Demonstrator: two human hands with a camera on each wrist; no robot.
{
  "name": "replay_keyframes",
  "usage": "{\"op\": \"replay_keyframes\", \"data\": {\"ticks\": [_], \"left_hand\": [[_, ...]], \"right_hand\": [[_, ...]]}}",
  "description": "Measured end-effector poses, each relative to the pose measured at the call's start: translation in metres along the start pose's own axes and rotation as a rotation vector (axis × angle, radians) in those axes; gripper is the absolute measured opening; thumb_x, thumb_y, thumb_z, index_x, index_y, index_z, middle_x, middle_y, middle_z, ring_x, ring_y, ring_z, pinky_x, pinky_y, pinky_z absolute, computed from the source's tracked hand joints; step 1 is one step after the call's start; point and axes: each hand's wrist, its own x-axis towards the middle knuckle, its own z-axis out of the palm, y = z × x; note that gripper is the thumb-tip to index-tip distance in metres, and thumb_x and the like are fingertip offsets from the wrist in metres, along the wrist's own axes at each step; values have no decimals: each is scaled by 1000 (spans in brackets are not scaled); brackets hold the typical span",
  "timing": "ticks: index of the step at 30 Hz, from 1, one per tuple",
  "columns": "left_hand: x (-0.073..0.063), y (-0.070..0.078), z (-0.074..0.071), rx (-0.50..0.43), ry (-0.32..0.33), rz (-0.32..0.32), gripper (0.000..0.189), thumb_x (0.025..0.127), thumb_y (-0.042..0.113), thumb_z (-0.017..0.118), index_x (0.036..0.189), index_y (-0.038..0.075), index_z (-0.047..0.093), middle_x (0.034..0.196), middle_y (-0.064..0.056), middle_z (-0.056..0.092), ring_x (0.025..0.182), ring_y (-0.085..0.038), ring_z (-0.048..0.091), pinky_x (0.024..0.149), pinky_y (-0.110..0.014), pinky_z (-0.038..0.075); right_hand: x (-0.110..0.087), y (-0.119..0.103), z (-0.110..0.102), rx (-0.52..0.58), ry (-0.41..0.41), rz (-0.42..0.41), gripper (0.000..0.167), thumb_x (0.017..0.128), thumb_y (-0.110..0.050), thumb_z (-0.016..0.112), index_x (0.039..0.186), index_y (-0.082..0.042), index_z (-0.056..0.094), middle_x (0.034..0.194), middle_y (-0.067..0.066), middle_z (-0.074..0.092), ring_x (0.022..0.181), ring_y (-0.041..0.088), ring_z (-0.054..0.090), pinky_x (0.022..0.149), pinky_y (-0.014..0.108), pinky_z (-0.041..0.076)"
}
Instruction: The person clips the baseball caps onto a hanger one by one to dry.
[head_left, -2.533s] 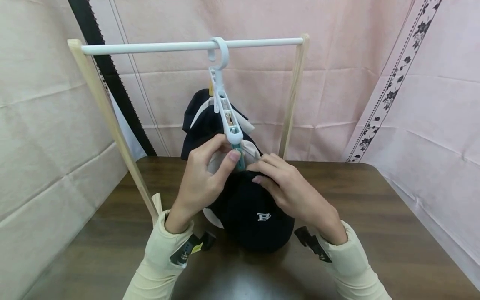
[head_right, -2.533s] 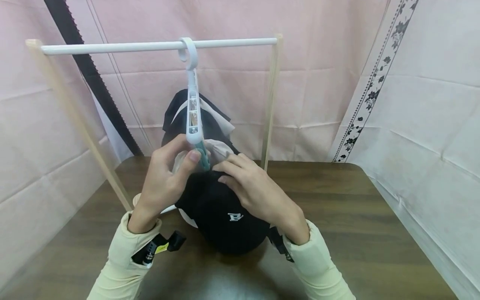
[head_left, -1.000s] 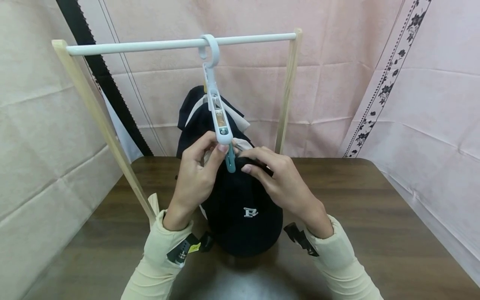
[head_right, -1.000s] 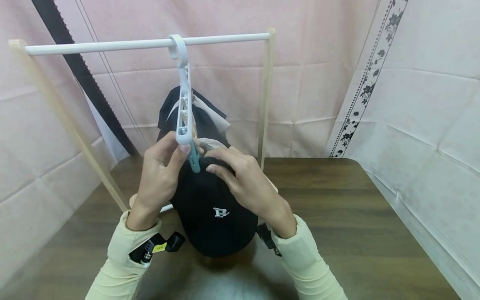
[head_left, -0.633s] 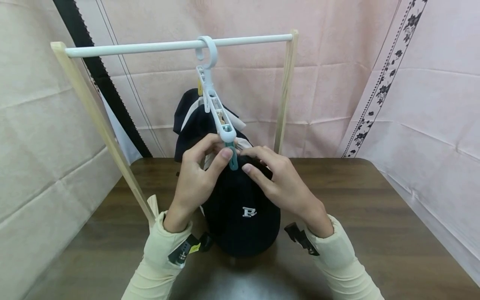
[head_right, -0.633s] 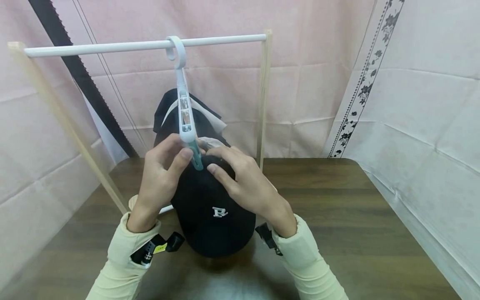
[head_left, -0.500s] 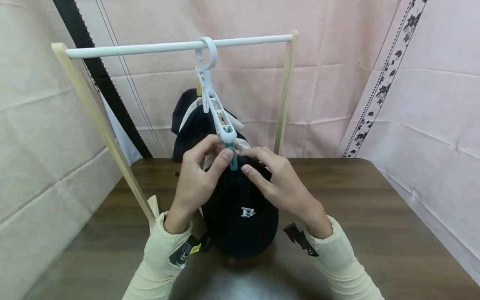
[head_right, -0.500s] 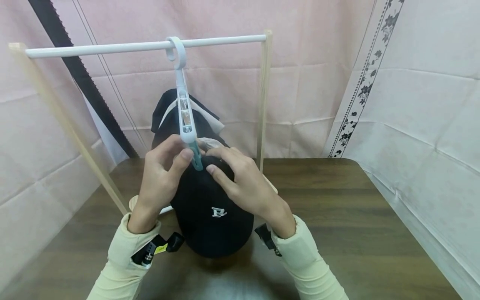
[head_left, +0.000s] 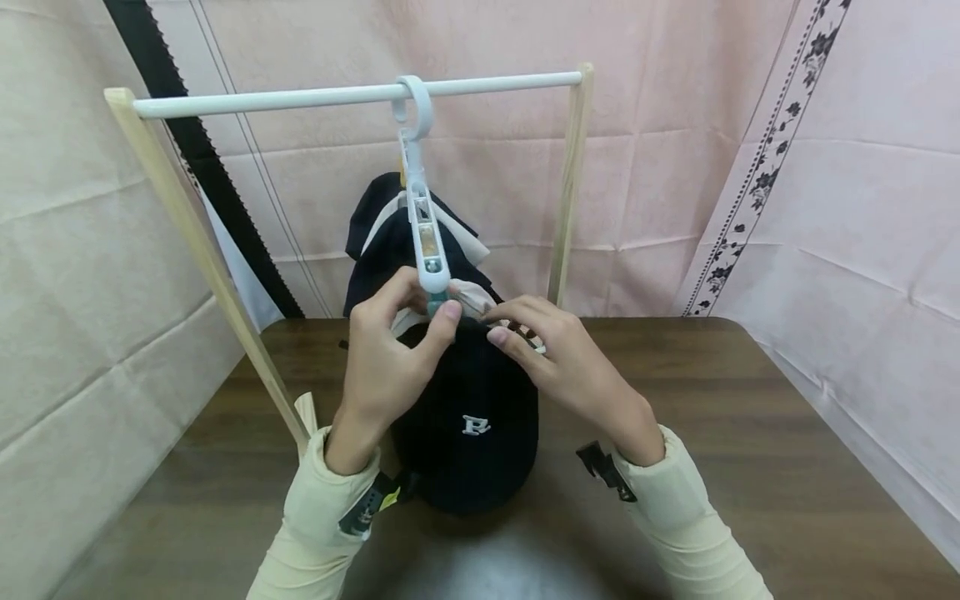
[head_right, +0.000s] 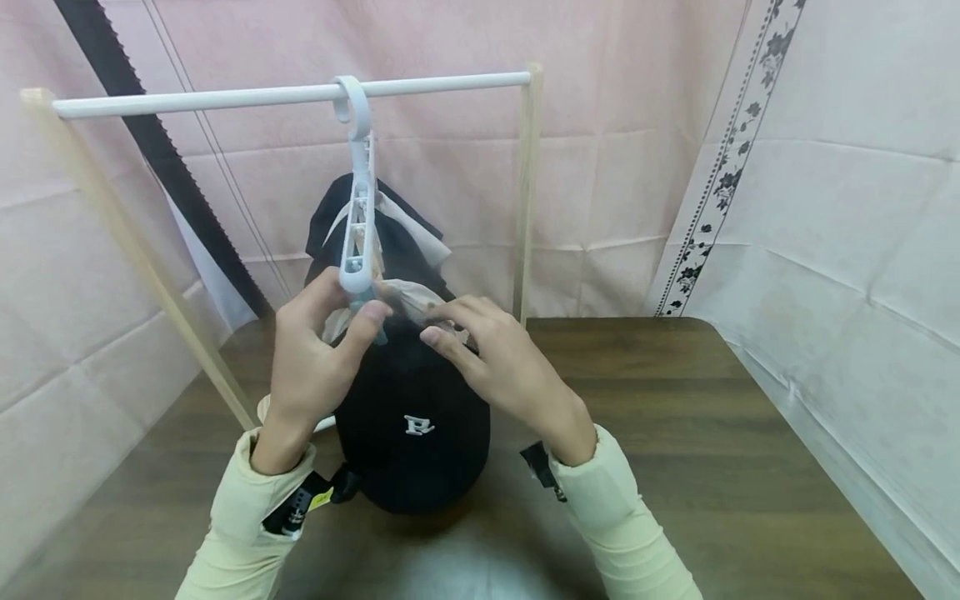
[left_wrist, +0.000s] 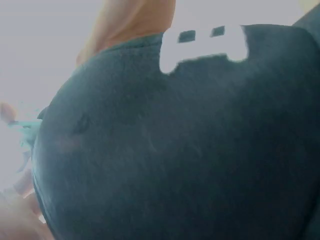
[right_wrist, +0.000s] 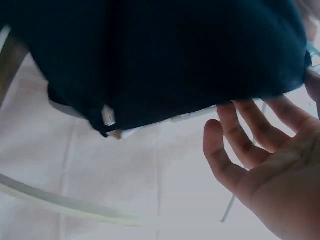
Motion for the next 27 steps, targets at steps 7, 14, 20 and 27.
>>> {"op": "replay_keyframes", "data": {"ticks": [7,14,20,27], "left_hand": [[2,-1,-15,57,127,-39,29,94,22,61,104,-4,71,88,-11,75,85,-16,65,86,-28,51],[6,-2,-31,21,230,-65,26,98,14,52,98,-3,71,81,-9,69,74,-16,66,66,-27,48],[9,-5,-44,41,261,-95,28,101,12,49,96,-4,72,84,-7,70,75,-18,65,65,-27,47],[11,-10,-59,129,299,-187,25,103,13,52,107,2,75,87,8,70,73,-13,59,65,-28,38]], "right_hand": [[4,18,4,-21,13,53,18,108,-21,62,116,-9,74,117,1,69,103,16,61,92,40,54],[4,35,8,-24,55,122,14,106,-17,66,112,-7,74,117,5,67,106,19,62,93,41,53],[2,47,9,-53,74,201,17,106,-18,66,117,-7,73,121,8,66,108,25,63,94,42,51],[2,56,8,-91,92,271,19,106,-19,66,121,-8,72,128,13,64,98,30,58,85,42,46]]}}
